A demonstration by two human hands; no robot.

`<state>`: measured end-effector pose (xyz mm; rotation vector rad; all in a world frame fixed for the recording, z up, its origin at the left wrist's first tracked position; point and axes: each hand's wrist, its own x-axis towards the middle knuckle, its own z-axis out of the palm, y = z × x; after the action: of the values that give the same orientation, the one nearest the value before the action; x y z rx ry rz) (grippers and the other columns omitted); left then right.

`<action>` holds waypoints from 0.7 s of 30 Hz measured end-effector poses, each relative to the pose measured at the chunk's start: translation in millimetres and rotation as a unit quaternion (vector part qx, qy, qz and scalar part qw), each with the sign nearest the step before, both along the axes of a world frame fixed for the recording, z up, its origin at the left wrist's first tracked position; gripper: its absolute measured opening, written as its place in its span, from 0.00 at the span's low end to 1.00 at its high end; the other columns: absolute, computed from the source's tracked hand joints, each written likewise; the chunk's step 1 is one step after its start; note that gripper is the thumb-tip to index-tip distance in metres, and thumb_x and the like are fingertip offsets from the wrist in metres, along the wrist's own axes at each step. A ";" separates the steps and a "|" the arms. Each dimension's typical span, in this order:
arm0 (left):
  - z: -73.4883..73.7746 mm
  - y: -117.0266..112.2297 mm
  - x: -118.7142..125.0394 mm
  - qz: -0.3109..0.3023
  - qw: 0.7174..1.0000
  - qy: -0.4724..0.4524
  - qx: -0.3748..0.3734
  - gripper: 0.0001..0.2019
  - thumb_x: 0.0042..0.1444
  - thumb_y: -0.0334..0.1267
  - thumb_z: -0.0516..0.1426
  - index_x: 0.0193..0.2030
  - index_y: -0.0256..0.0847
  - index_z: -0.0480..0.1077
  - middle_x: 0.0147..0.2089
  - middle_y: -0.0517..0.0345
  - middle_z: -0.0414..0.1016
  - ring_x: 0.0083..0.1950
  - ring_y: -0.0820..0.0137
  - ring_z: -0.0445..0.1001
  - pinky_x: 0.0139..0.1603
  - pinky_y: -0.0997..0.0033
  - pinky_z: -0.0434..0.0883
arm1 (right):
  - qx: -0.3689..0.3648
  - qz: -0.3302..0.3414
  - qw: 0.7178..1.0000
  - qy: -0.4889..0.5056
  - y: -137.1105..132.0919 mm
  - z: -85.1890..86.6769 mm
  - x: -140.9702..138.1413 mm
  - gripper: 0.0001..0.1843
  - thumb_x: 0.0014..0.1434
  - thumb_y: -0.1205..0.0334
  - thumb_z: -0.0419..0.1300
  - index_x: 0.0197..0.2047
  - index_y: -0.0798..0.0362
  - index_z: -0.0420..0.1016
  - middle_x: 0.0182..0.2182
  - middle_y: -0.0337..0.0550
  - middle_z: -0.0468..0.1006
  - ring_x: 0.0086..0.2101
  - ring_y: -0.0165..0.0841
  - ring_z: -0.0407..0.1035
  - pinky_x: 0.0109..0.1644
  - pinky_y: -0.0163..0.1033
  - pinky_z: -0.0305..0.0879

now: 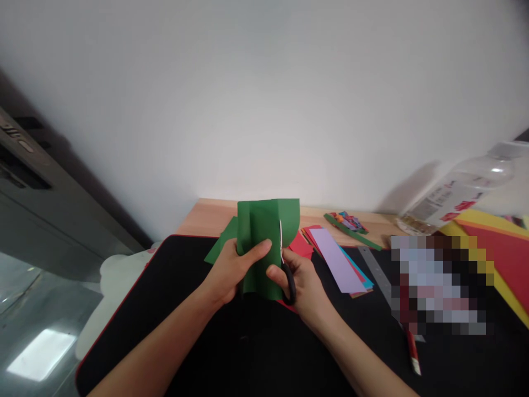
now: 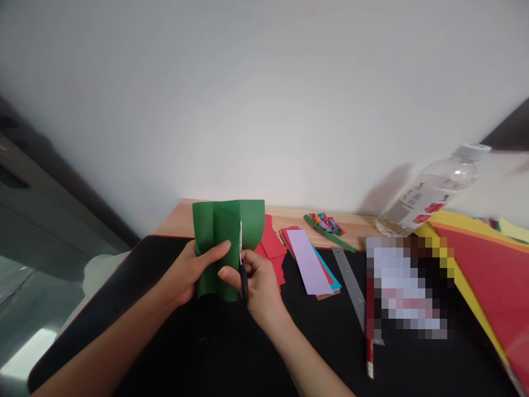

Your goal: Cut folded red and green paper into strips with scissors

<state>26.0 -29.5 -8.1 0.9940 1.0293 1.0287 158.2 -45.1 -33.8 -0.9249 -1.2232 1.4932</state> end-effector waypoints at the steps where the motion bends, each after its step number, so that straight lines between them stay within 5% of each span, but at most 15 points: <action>1: -0.1 0.1 0.0 -0.001 1.000 -0.003 0.000 0.15 0.46 0.43 0.63 0.39 0.35 0.76 0.36 0.47 0.79 0.37 0.61 0.76 0.38 0.65 0.73 | 0.000 -0.001 1.000 -0.003 0.2 -0.5 0.3 0.27 0.39 0.39 0.66 0.26 0.51 0.61 0.16 0.29 0.52 0.20 0.26 0.50 0.24 0.34 0.52; 21: 2.8 -0.3 2.6 -0.009 0.998 -0.055 -0.041 0.13 0.46 0.41 0.64 0.36 0.34 0.76 0.34 0.49 0.79 0.33 0.65 0.77 0.34 0.68 0.74 | -0.014 -0.026 1.000 0.012 -0.9 2.3 -1.1 0.26 0.36 0.44 0.70 0.23 0.52 0.60 0.16 0.30 0.56 0.19 0.23 0.47 0.21 0.31 0.45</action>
<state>28.6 -29.9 -5.3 0.8690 0.9635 1.0064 157.1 -46.0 -31.6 -0.9474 -1.1568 1.4793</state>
